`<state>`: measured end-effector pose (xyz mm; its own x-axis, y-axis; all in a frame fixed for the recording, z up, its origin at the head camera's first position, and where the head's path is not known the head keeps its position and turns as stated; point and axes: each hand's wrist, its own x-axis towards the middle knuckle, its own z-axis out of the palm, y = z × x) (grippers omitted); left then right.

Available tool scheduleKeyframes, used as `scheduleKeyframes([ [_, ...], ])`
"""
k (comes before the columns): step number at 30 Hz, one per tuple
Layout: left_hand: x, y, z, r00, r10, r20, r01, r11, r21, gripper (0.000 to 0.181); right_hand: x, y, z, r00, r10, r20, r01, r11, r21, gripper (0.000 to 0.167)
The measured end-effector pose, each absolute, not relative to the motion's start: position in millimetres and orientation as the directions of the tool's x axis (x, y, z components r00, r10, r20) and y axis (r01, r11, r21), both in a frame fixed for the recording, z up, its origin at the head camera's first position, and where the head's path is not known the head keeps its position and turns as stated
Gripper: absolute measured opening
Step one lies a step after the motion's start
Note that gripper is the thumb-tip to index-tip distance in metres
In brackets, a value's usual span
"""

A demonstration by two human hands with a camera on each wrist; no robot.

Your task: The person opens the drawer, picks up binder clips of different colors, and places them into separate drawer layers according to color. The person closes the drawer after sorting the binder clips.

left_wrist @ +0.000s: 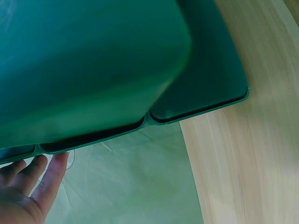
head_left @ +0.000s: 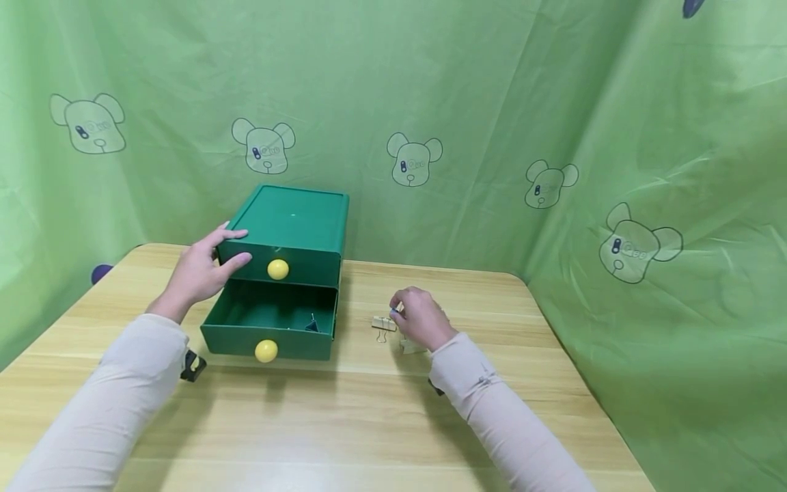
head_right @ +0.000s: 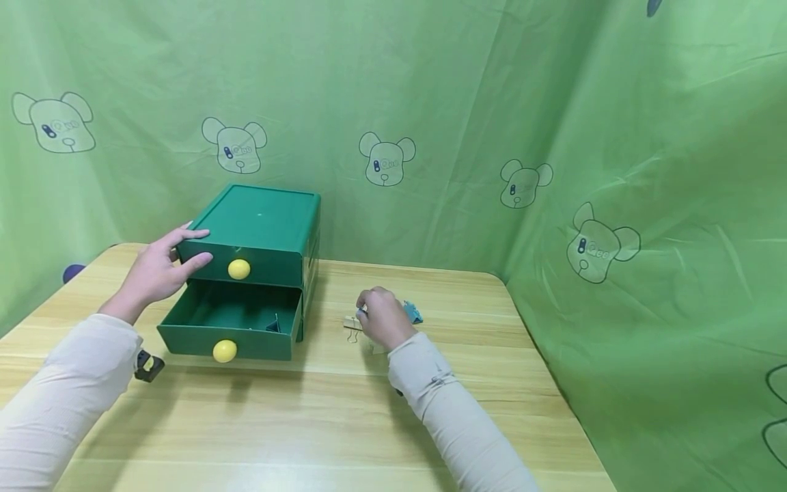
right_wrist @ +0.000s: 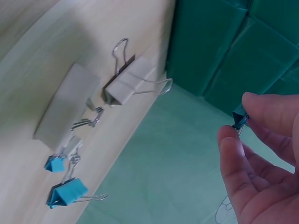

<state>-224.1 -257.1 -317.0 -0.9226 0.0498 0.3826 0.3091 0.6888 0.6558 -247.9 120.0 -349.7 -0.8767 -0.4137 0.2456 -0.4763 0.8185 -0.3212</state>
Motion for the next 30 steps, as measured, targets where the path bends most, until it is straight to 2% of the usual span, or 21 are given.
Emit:
scheduleKeyframes([
  [21,-224,-256,-317,-0.921,0.049,0.387,0.315,0.677,0.665,0.055,-237,96,-333,-0.819,-0.498,0.285,-0.569,0.768,-0.294,0.012],
  [30,-222,-256,-316,-0.919,0.046,0.392,0.315,0.685,0.657,0.054,-232,85,-326,-0.776,-0.539,0.329,-0.623,0.736,-0.264,0.009],
])
